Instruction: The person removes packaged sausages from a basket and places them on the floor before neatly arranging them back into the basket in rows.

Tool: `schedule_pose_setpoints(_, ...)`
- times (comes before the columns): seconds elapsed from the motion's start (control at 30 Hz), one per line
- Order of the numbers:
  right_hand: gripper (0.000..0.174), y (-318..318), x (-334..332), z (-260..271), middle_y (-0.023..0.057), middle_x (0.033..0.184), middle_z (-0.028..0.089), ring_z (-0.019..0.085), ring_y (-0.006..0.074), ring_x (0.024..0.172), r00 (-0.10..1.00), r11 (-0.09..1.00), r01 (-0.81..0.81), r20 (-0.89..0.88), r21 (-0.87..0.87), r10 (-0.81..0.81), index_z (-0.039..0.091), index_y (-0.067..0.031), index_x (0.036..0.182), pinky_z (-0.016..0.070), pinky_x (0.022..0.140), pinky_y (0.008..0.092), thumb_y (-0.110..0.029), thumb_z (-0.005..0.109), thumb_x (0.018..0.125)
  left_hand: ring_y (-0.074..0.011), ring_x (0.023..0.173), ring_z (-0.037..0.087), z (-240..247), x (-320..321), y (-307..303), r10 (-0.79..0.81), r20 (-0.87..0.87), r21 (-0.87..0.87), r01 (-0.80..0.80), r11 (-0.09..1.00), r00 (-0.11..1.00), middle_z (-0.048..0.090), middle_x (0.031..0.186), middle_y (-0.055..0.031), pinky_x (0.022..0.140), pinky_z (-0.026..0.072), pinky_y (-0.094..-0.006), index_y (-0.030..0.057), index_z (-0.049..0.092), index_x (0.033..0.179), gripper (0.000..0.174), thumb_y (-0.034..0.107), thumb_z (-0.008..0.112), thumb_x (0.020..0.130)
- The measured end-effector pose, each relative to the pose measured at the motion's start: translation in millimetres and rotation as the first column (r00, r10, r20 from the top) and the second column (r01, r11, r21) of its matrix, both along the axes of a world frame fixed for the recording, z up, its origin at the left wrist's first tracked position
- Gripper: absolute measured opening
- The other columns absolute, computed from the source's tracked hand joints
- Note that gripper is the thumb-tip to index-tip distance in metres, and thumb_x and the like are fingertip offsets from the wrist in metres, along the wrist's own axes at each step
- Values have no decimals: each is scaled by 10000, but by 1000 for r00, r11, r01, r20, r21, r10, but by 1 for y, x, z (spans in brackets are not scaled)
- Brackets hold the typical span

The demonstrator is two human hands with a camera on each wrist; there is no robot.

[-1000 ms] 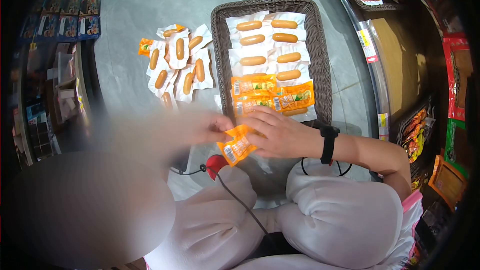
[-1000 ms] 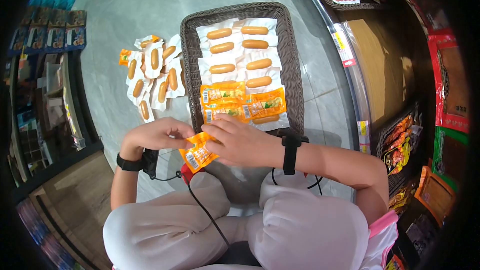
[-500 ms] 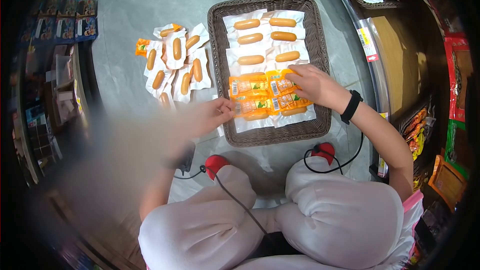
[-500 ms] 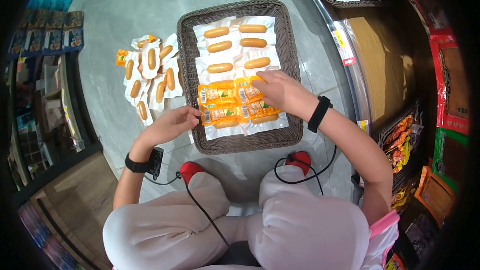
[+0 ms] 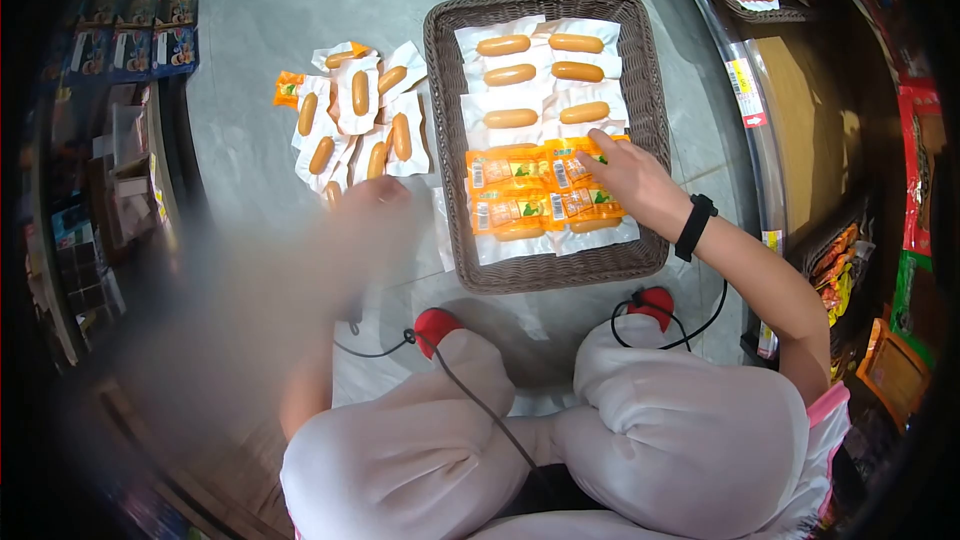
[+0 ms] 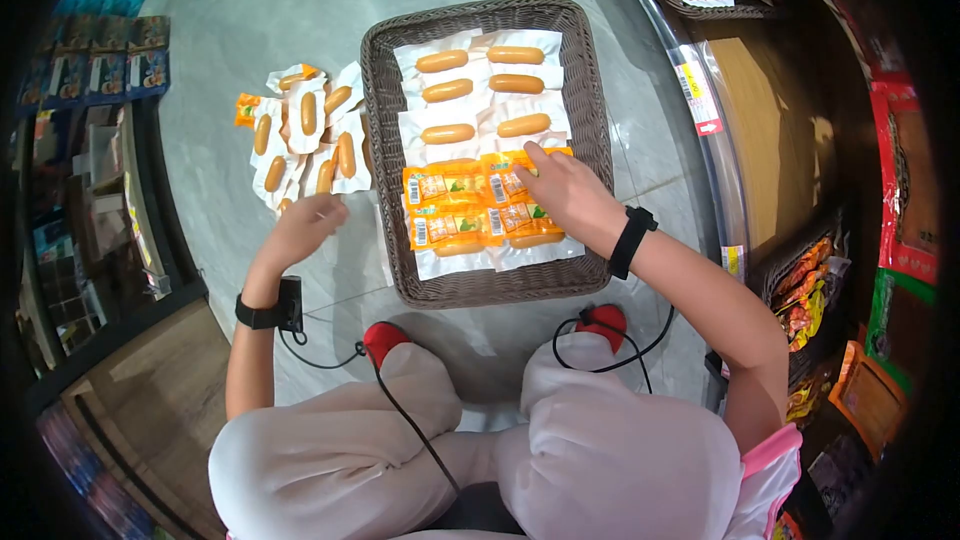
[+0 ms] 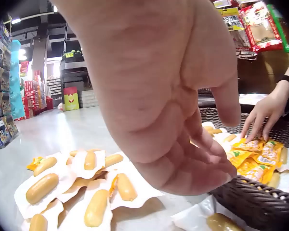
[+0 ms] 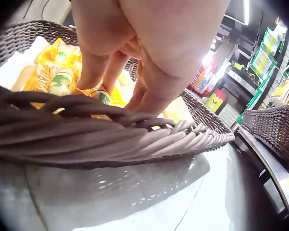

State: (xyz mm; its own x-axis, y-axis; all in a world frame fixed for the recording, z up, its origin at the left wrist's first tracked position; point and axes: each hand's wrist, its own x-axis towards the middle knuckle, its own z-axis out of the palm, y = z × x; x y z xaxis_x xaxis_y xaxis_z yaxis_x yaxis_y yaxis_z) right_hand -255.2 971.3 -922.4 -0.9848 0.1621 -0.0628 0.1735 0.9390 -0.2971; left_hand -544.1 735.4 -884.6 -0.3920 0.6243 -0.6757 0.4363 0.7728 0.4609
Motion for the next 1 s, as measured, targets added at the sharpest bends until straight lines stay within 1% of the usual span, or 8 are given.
schedule_pose_setpoints(0.1,304,-2,-4,4,171,1061,543,578,274,930,1000,1000,-16,6,26,16,585,31,1098,483,829,357,-46,535,809,-249,832,632,-19,-15,-3,87,-298,143,-46,989,950,647,913,-152,738,496,-344,-12,571,1072,326,220,645,857)
schedule_pose_setpoints(0.2,303,-4,-4,4,154,1025,548,578,275,921,1000,1000,-20,4,23,20,581,44,1089,480,824,359,-43,540,801,-362,971,594,-53,-21,-12,69,-525,322,124,939,848,605,1047,-239,807,476,-418,-34,514,1134,446,217,691,811)
schedule_pose_setpoints(0.4,336,-6,1,4,152,1005,558,577,274,914,1000,1000,1,-28,23,0,569,40,1114,478,814,360,-40,544,789,-421,1010,556,-72,-21,-15,-57,-540,147,161,976,839,583,1079,-265,859,454,-445,-37,442,1249,569,167,670,769)
schedule_pose_setpoints(0.6,341,-8,-2,8,137,1008,565,571,266,903,1000,999,1,-12,38,-1,571,31,1109,463,813,346,-36,541,776,-232,876,616,7,-13,7,251,25,22,-252,968,968,641,966,-124,788,477,-338,-43,508,1203,468,101,541,759)
schedule_pose_setpoints(0.7,339,-13,-12,11,136,1040,566,565,269,898,993,1000,3,-121,29,1,575,22,1096,458,817,345,-59,571,767,-134,907,590,29,-11,7,294,409,59,-346,936,864,627,1027,-53,789,470,-267,-36,543,1192,476,126,538,744)
schedule_pose_setpoints(0.77,333,-23,-22,18,141,1073,562,560,272,894,972,999,22,-235,31,-14,578,14,1084,457,826,351,-87,601,768,-124,950,587,10,-23,1,140,493,81,-205,975,859,617,1078,-44,826,467,-260,-25,523,1223,481,83,558,755)
schedule_pose_setpoints(0.93,459,-46,-41,50,195,1155,523,541,348,1016,965,883,75,-189,-464,-182,481,12,1203,438,888,411,-221,636,839,-130,1057,569,29,14,28,193,861,25,-418,908,470,603,1143,-49,917,452,-283,10,465,1275,537,-75,634,772)
schedule_pose_setpoints(1.0,536,-54,-41,52,218,1176,510,524,378,1067,964,779,119,-117,-615,-240,430,14,1251,429,909,430,-271,646,850,-129,1066,563,20,30,34,123,749,178,-377,909,651,595,1159,-50,919,450,-285,18,456,1278,530,-35,653,789)
